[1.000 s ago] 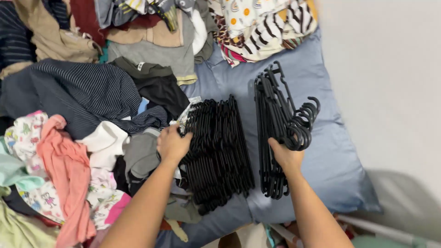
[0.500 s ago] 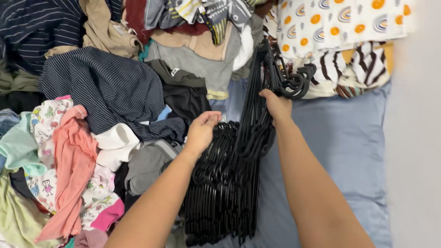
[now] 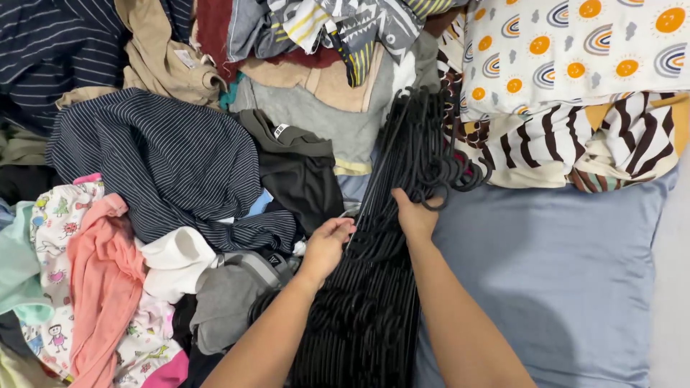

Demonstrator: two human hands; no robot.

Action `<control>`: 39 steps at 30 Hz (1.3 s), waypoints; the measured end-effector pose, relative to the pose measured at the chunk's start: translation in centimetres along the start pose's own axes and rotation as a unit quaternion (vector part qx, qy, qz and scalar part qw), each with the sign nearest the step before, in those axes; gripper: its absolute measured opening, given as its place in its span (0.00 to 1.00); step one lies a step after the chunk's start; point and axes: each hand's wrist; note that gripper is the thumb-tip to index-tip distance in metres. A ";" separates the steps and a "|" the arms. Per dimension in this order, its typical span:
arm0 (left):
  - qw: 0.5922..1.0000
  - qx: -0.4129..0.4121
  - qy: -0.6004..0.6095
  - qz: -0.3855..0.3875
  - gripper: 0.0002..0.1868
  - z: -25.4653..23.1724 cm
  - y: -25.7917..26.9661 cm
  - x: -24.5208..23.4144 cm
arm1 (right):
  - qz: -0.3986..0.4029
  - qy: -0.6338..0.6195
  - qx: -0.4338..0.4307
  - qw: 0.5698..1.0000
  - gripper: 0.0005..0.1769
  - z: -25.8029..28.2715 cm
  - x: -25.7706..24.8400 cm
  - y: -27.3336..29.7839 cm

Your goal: The person gathers clothes and hangers from a bed and places them onto a small stand. They move a stack of black hangers, then a stack of white hangers, followed by a pile of garments, and finally clear the stand surface by hand.

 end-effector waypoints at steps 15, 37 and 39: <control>0.973 0.067 -0.209 0.065 0.46 2.4 -7.4 6.4 | 0.156 -0.083 -0.003 0.984 0.59 -0.4 -1.6 3.1; 0.946 0.228 -0.230 0.027 0.37 3.4 -7.6 5.7 | 0.132 -0.102 0.030 0.986 0.40 -4.1 -2.0 2.2; 0.954 0.241 -0.178 0.029 0.27 4.0 -4.6 3.3 | 0.114 -0.117 0.010 0.987 0.39 -4.2 -3.3 4.3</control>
Point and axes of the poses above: each hand's wrist, its own y-axis away from the middle knuckle, its own x-axis out of the palm, z = x × y, and after that the axes turned 8 degrees about x, right-handed
